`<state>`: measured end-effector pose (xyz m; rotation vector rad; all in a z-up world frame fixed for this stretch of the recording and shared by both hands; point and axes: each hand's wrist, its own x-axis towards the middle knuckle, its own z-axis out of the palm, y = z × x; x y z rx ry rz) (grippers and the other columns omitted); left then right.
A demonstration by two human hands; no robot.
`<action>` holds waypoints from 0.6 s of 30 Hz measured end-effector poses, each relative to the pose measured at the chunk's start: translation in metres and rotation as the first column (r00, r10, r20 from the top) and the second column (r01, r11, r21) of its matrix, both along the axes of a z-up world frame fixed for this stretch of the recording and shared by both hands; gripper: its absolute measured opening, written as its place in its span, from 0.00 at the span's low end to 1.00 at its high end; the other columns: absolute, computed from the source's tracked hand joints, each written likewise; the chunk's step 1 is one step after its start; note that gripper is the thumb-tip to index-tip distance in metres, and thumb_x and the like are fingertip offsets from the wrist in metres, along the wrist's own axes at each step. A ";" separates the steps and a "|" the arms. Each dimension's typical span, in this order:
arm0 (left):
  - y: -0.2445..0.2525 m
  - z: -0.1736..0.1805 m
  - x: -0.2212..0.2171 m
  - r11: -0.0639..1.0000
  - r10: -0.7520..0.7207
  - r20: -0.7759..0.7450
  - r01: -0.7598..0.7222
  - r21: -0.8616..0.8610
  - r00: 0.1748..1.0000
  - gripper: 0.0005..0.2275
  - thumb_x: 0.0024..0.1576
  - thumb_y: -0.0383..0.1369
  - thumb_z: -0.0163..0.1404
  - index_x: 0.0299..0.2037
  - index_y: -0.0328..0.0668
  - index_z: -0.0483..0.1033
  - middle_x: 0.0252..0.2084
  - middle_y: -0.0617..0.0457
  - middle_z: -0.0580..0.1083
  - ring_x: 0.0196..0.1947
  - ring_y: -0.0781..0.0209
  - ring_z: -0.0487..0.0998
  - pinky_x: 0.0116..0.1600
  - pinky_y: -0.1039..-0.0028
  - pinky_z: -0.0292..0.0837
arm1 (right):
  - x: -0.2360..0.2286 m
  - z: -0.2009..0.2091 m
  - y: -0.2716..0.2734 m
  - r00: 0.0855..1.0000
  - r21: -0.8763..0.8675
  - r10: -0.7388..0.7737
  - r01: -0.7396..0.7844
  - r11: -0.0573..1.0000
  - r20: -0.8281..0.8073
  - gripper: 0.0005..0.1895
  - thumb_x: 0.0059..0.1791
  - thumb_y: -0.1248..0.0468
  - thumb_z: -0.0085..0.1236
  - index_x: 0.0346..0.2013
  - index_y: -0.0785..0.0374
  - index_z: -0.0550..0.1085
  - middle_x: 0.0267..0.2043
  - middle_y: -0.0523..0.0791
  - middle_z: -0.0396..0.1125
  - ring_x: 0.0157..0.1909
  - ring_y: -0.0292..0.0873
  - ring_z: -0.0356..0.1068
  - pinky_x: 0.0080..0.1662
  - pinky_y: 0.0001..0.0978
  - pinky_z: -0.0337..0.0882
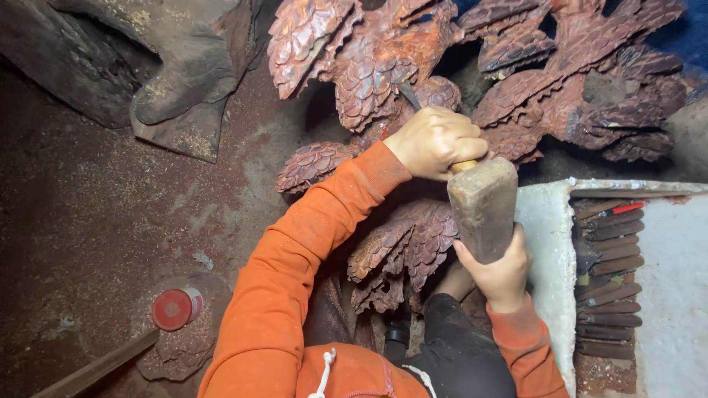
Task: Using a mallet and chisel to carve intricate details into a large wooden sculpture
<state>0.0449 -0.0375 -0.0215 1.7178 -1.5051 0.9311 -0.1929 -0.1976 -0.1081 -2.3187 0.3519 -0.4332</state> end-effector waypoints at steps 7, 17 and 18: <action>0.014 -0.010 -0.008 0.994 0.026 -0.009 -0.025 0.108 1.000 0.15 0.62 0.47 0.40 0.26 0.55 0.66 0.22 0.63 0.61 0.23 0.64 0.70 0.28 0.72 0.71 | -0.008 0.001 0.001 0.999 0.027 0.041 -0.040 0.999 -0.023 0.40 0.31 0.47 0.81 0.46 0.70 0.74 0.37 0.59 0.74 0.41 0.63 0.75 0.40 0.58 0.73; 0.065 -0.071 -0.121 0.916 -0.065 0.011 0.055 0.396 0.998 0.10 0.48 0.47 0.49 0.27 0.57 0.66 0.22 0.62 0.67 0.23 0.63 0.74 0.30 0.69 0.73 | -0.056 0.092 -0.003 0.993 0.307 -0.002 -0.034 0.951 0.116 0.15 0.44 0.59 0.74 0.25 0.63 0.75 0.22 0.46 0.71 0.27 0.41 0.73 0.35 0.31 0.72; 0.074 -0.070 -0.137 0.919 -0.064 0.014 0.053 0.389 0.998 0.10 0.48 0.47 0.49 0.27 0.57 0.66 0.22 0.62 0.67 0.23 0.63 0.74 0.30 0.69 0.73 | -0.066 0.080 -0.015 0.993 0.300 -0.001 -0.035 0.953 0.118 0.15 0.44 0.59 0.74 0.25 0.63 0.75 0.22 0.46 0.71 0.27 0.41 0.73 0.35 0.31 0.72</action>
